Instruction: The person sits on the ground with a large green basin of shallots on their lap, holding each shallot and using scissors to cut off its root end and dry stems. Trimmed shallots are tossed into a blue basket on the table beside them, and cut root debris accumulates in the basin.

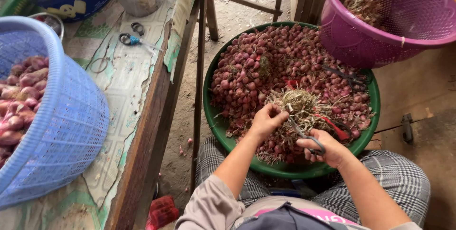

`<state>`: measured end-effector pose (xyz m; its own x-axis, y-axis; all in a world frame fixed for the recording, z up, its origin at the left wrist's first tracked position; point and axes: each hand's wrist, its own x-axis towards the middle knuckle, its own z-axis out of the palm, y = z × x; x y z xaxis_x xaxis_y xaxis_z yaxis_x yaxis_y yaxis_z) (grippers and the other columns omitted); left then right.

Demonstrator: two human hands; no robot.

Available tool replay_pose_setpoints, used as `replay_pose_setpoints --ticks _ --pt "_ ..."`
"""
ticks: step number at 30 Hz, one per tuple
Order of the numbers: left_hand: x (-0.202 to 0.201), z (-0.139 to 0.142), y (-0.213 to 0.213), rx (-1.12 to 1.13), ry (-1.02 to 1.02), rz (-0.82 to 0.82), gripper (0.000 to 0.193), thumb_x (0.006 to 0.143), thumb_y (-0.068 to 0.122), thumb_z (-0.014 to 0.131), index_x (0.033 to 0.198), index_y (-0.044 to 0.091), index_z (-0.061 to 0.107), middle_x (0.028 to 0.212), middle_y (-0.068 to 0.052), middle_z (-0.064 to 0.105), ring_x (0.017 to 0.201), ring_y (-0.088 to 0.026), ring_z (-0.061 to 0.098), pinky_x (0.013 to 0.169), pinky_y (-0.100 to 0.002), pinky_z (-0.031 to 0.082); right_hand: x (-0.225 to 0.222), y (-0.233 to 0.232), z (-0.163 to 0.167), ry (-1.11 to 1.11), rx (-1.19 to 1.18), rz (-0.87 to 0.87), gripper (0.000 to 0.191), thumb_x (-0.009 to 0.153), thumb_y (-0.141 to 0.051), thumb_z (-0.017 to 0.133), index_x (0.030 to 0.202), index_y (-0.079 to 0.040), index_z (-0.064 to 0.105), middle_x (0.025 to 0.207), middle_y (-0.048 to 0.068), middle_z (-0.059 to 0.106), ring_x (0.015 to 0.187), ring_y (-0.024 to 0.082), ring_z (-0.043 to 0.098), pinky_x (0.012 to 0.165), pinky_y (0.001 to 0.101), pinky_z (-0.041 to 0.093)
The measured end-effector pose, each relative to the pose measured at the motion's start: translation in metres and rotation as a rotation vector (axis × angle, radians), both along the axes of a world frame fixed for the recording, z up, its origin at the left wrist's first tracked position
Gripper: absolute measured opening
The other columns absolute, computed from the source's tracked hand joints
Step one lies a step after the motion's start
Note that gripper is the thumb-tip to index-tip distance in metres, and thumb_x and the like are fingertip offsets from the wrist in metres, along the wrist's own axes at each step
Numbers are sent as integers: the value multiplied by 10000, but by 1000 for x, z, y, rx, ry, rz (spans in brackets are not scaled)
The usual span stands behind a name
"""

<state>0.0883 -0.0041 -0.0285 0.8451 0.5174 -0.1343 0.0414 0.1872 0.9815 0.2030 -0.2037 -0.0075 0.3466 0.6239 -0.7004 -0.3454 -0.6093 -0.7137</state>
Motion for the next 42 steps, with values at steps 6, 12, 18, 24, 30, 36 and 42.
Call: replay_pose_setpoints --ticks 6,12,18,24,30,36,42 --pt "-2 -1 0 199 14 156 177 858 190 763 932 41 703 829 11 694 777 -90 622 736 -266 530 -9 0 2 137 107 -67 357 824 -192 817 1050 -24 598 643 58 611 491 148 599 407 262 427" --pt "-7 -10 7 214 -13 79 130 885 118 756 912 10 689 804 -8 674 749 -93 578 696 -259 496 -17 21 -2 75 221 -74 423 808 -317 835 1060 -45 633 647 59 652 500 131 610 409 239 401" --pt "-10 -12 20 82 24 8 117 914 106 744 906 2 690 823 -14 679 750 -82 575 688 -244 480 -15 22 5 72 201 -16 485 758 -348 876 1064 -71 622 682 13 621 542 101 610 448 227 443" --pt "-14 -2 19 -105 53 -41 101 921 95 723 912 3 681 834 -30 718 738 -94 623 671 -240 498 -19 18 13 -17 234 9 531 731 -354 902 1075 -65 620 723 13 667 560 96 621 476 220 476" --pt "-13 0 15 23 46 -33 111 931 101 727 911 -1 690 831 -24 707 740 -83 604 679 -238 494 -23 27 16 1 191 -53 539 712 -379 901 1044 -74 606 670 -7 627 532 81 591 446 208 416" --pt "-15 -1 17 -93 101 -46 85 920 90 706 925 8 686 825 -33 715 716 -101 620 645 -253 501 -22 26 22 -88 222 2 561 716 -382 910 1033 -26 617 669 29 648 537 111 622 464 238 477" --pt "-17 5 18 6 57 -67 93 929 84 720 921 -3 690 833 -31 714 737 -83 616 660 -236 501 -28 30 28 5 223 -61 614 696 -386 928 1078 -31 604 698 21 632 549 98 601 473 243 466"
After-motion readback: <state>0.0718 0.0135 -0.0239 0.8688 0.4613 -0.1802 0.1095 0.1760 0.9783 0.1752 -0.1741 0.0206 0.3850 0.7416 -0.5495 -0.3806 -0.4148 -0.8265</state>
